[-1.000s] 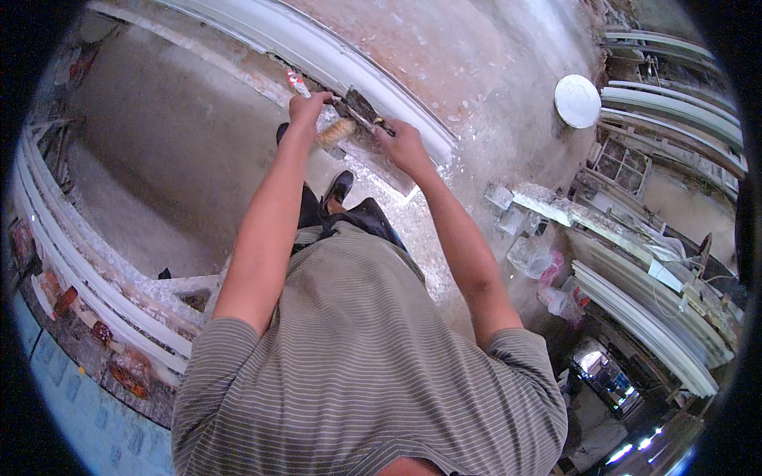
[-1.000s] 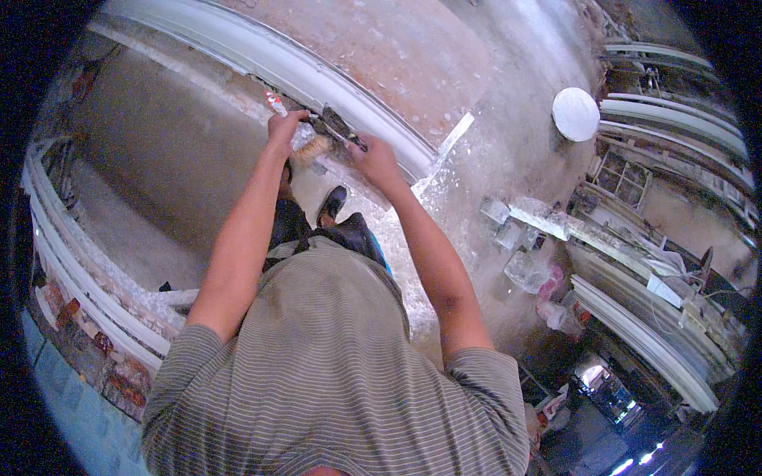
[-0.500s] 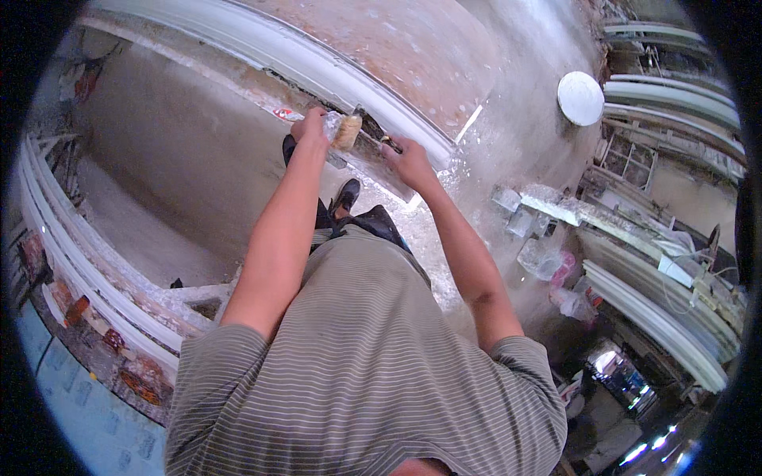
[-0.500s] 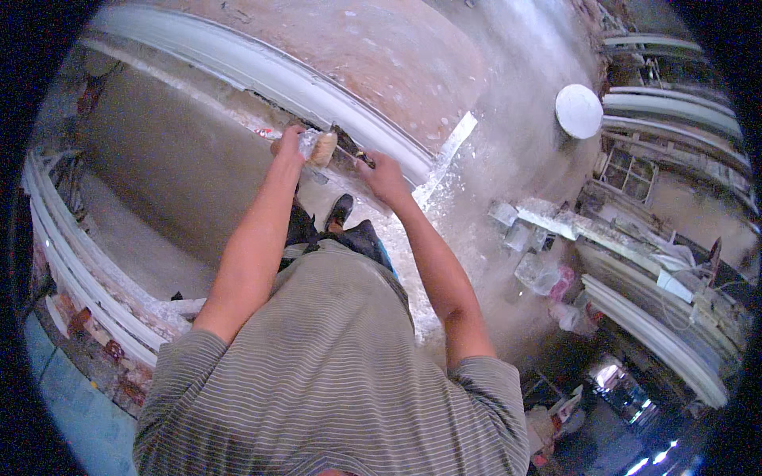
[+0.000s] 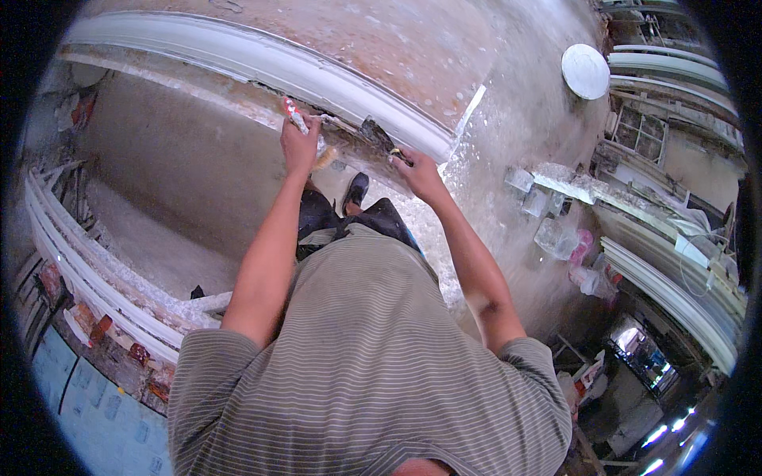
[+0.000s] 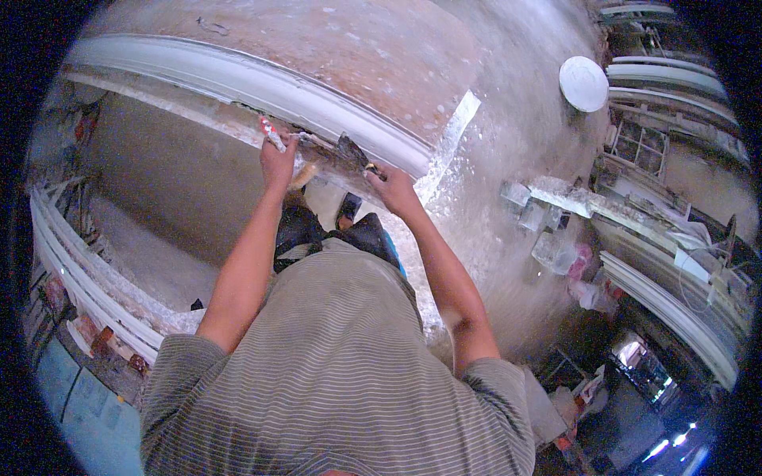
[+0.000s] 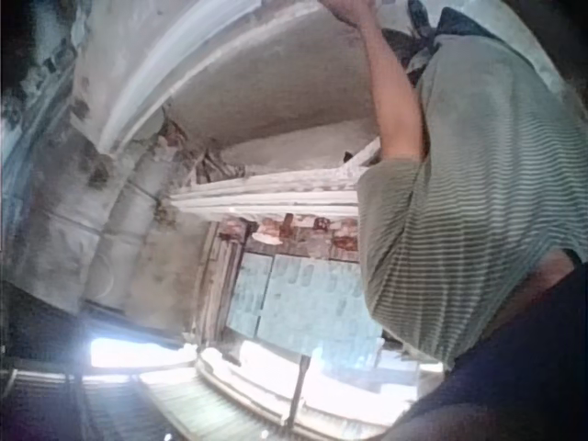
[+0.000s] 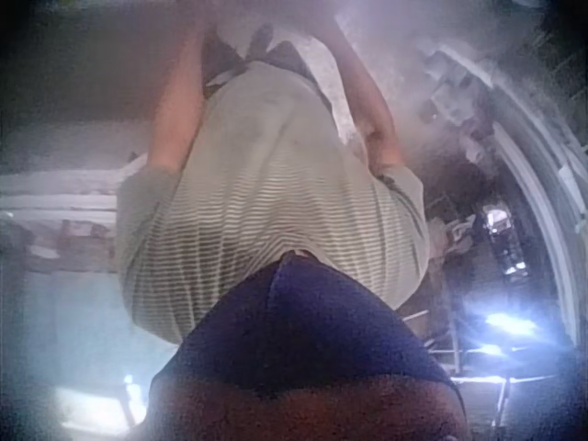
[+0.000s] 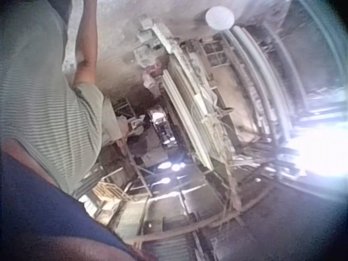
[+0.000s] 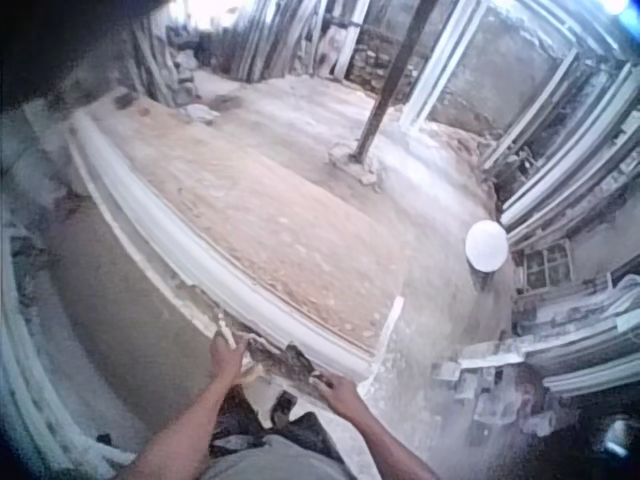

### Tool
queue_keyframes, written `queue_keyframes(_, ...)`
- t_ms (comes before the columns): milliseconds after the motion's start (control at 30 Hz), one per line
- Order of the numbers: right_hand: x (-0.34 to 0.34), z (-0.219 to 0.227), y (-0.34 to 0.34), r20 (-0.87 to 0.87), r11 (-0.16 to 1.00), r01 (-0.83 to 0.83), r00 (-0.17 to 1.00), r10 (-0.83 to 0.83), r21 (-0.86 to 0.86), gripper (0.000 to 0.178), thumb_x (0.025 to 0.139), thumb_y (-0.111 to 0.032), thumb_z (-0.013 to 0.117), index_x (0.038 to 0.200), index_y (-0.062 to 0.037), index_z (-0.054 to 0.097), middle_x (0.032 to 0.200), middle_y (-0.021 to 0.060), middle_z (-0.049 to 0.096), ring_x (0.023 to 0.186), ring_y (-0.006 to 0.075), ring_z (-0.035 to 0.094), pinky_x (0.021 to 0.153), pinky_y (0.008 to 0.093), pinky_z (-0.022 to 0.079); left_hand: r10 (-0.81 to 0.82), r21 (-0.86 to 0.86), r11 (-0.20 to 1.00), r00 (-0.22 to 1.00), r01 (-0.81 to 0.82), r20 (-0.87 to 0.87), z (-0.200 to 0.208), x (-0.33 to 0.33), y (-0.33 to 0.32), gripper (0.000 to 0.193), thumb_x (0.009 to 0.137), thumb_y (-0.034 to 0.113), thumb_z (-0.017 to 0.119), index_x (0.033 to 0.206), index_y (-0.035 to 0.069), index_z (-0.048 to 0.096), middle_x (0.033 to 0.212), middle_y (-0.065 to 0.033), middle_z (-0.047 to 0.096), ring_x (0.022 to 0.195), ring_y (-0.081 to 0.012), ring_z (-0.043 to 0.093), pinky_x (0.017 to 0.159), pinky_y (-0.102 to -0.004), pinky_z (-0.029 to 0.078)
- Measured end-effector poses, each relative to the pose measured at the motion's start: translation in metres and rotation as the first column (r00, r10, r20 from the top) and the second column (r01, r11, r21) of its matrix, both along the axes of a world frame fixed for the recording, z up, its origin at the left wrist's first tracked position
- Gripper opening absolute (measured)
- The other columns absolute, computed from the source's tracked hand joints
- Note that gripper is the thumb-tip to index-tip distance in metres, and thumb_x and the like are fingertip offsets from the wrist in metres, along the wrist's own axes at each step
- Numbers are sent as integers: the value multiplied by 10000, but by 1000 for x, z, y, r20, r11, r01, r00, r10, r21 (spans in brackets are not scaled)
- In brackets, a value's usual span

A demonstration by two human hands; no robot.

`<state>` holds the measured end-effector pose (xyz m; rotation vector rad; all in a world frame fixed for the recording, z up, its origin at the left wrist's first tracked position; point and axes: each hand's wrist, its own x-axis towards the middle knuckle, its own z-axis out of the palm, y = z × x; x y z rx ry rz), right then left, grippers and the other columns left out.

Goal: The person scrapes a long white molding with a metal scraper and then brushes it with a paintbrush. The person repeats this process along the length of the molding, removing debris and dust.

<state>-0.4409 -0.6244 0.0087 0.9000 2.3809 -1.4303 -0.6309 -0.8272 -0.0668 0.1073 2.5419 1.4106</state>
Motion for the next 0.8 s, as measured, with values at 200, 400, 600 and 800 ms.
queue_keyframes(200, -2, 9, -6, 56, 998, 46, 997, -44, -44, 369, 937, -288, 638, 1225, -59, 655, 790, 182, 680, 693, 282, 656, 690, 423, 499, -255, 31, 966, 964, 258, -78, 2, -10, -11, 314, 797, 152, 786, 1062, 29, 668, 1014, -192, 686, 949, -373, 659, 817, -439, 501)
queue_keyframes(400, 2, -9, -14, -65, 998, 25, 998, -22, 51, 375, 932, -287, 638, 1224, -53, 652, 1016, 248, 689, 946, 376, 681, 830, 438, 514, -287, -179, 945, 956, 273, -57, 5, -18, -7, 324, 809, 254, 787, 983, 4, 679, 952, -217, 698, 888, -398, 665, 772, -446, 505)
queue_keyframes(600, -8, 9, -30, -28, 995, 52, 998, -50, 86, 381, 926, -270, 629, 1263, -92, 636, 1020, 247, 689, 966, 403, 670, 839, 451, 517, -172, -185, 966, 983, 181, 60, 24, 32, -4, 282, 863, 287, 759, 944, 21, 715, 796, -188, 705, 758, -337, 694, 688, -417, 512)
queue_keyframes(800, -9, 40, -52, -58, 909, -188, 973, 225, 373, 378, 937, -261, 588, 1305, -174, 602, 1015, 196, 667, 881, 403, 670, 755, 498, 534, 133, 198, 960, 946, -197, 295, 7, 43, -24, 295, 930, 233, 697, 1031, -44, 695, 896, -100, 712, 747, -176, 657, 694, -341, 505)
